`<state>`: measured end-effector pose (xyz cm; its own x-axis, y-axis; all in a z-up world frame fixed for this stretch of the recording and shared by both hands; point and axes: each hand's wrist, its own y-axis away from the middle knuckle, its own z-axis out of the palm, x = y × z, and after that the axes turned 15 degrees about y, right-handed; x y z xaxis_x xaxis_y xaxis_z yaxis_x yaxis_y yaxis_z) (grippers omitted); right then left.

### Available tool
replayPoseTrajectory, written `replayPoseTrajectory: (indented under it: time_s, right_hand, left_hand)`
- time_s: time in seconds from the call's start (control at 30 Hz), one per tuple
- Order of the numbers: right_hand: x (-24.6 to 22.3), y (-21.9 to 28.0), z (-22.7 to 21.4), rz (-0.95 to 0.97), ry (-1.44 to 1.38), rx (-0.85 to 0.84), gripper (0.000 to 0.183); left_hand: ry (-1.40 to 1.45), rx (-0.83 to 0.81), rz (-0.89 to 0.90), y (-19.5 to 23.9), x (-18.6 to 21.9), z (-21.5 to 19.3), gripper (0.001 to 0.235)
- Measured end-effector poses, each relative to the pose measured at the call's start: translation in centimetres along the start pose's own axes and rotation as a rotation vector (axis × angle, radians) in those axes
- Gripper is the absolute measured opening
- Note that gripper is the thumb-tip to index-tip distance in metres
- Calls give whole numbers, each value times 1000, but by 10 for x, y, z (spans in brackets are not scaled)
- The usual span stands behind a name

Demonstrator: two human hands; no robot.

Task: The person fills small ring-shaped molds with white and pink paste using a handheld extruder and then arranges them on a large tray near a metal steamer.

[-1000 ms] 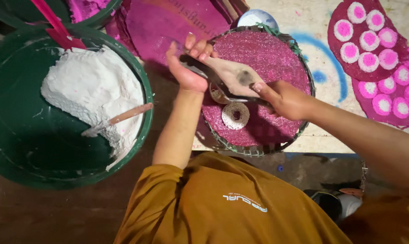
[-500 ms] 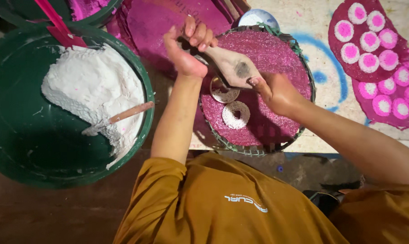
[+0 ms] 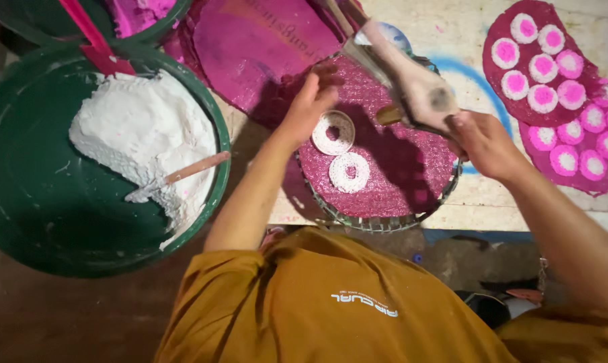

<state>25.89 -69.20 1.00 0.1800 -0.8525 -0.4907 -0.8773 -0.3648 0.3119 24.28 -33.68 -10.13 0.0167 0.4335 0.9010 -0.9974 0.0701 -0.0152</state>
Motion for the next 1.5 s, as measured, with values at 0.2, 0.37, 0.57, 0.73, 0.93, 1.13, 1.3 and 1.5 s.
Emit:
replayPoseTrajectory:
  time_s: [0.2, 0.37, 0.57, 0.73, 0.93, 1.13, 1.3, 1.5]
  right_hand:
    - [49, 36, 54, -41, -459, 217, 72]
    - [48, 70, 95, -22, -1074, 137, 85]
    - [56, 96, 121, -138, -1300, 206, 91]
    - [47, 100, 111, -11, -1236, 251, 81]
    - [-16, 133, 55, -85, -142, 303, 45]
    - [-111, 157, -46, -1106, 601, 524, 38]
    - [-133, 144, -66, -1285, 331, 42, 47]
    - [-107, 160, -25, -1102, -73, -546, 46]
  left_hand:
    - [-949, -251, 26, 48, 20, -1, 113]
    - [-1022, -245, -71, 52, 29, 10, 114]
    - [-1038, -242, -132, 4, 46, 20, 120]
    - [-1118, -315, -76, -37, 69, 59, 132]
    - [-681, -912, 310, 38, 83, 144, 96]
    - [-649, -1147, -6, 118, 130, 159, 45]
    - [-942, -1072, -59, 150, 164, 167, 15]
    - [-998, -872, -120, 204, 168, 164, 26]
